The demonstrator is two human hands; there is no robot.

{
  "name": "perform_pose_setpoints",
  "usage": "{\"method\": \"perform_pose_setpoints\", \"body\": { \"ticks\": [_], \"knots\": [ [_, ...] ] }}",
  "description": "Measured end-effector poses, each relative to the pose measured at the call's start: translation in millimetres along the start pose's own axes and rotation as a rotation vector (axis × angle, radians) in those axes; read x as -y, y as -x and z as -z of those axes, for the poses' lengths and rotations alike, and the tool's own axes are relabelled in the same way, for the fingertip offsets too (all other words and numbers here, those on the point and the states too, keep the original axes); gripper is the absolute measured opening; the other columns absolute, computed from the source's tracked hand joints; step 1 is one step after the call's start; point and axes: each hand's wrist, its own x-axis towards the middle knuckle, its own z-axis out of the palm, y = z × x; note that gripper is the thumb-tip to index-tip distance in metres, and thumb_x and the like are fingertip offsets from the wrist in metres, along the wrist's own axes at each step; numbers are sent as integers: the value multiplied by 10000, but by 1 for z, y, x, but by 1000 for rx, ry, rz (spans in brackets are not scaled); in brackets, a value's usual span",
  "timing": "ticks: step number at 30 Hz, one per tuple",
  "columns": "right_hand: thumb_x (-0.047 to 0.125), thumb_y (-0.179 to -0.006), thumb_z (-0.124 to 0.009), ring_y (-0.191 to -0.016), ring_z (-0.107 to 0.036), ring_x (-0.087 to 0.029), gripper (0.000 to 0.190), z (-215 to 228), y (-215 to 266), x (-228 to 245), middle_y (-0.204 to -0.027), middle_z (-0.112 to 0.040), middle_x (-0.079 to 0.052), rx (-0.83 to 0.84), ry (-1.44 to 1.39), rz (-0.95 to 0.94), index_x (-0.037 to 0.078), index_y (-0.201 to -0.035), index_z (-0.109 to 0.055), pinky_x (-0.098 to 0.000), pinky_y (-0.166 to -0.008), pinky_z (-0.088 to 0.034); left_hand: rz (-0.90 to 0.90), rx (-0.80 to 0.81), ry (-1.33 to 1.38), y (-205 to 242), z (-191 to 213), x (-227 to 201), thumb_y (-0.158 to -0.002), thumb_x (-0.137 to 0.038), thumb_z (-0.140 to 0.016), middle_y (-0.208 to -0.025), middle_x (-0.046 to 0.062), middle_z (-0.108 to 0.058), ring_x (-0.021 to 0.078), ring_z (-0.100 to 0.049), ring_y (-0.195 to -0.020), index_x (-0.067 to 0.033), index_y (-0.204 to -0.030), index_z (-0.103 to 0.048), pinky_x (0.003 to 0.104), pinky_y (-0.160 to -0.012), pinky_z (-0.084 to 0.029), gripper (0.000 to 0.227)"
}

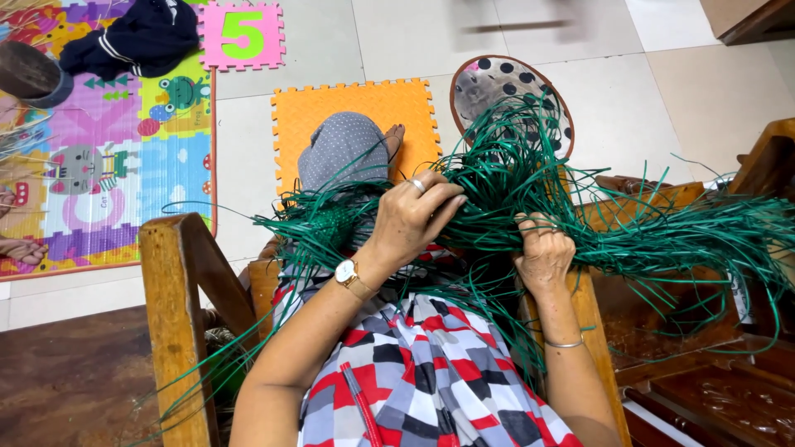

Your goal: The person is weaving green plastic strips together by hand to create a woven product.

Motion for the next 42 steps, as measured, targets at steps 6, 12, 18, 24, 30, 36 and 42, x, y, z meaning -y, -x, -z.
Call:
{"method": "perform_pose_setpoints", "body": {
  "ticks": [6,12,18,24,30,36,42],
  "knots": [
    [148,-667,-614,-602,-505,-260,198,0,0,-1,-768,-552,-37,1,27,5,199,-844,-542,-347,-517,-407,-23,35,-49,0,2,0,-797,-122,-568,-733,15,-503,229,-559,-611,-139,-893,-566,319,-529,-467,98],
    [149,-663,-617,-611,-511,-255,201,-5,3,-3,-778,-563,-30,2,32,4,208,-843,-550,-344,-532,-419,6,103,-62,3,1,2,-797,-113,-554,-742,2,-485,221,-549,-595,-152,-855,-550,310,-522,-457,70],
    [136,-669,-615,-621,-522,-253,198,-1,-2,1,-771,-568,-29,-3,26,3,206,-843,-553,-339,-538,-427,195,157,182,3,1,3,-799,-139,-528,-771,58,-494,287,-556,-639,-108,-817,-539,372,-535,-456,37],
    [143,-644,-633,-668,-545,-248,228,-8,7,-4,-790,-580,-26,8,19,-9,205,-853,-566,-330,-578,-448,343,198,405,2,5,7,-771,-134,-539,-791,100,-500,297,-552,-675,-70,-748,-541,365,-564,-443,67],
    [124,-465,-678,-673,-565,-274,389,15,0,-18,-764,-582,-54,95,95,-43,171,-843,-596,-370,-538,-461,456,-34,734,-13,41,-2,-824,-132,-494,-873,97,-570,186,-551,-793,-71,-826,-540,288,-679,-431,76],
    [161,-392,-699,-765,-582,-197,476,49,1,-66,-819,-585,-17,198,410,-157,152,-861,-619,-281,-642,-486,641,-532,1213,-12,105,8,-846,-140,-497,-687,44,-534,183,-594,-720,-94,-896,-465,339,-759,-503,75],
    [157,-487,-715,-789,-543,-305,593,51,51,-111,-898,-556,-145,349,475,-416,64,-1038,-518,-382,-618,-443,465,-939,939,4,184,28,-867,-134,-538,-658,-33,-396,38,-270,-481,-119,-831,-498,183,-418,-245,56]
  ]
}}
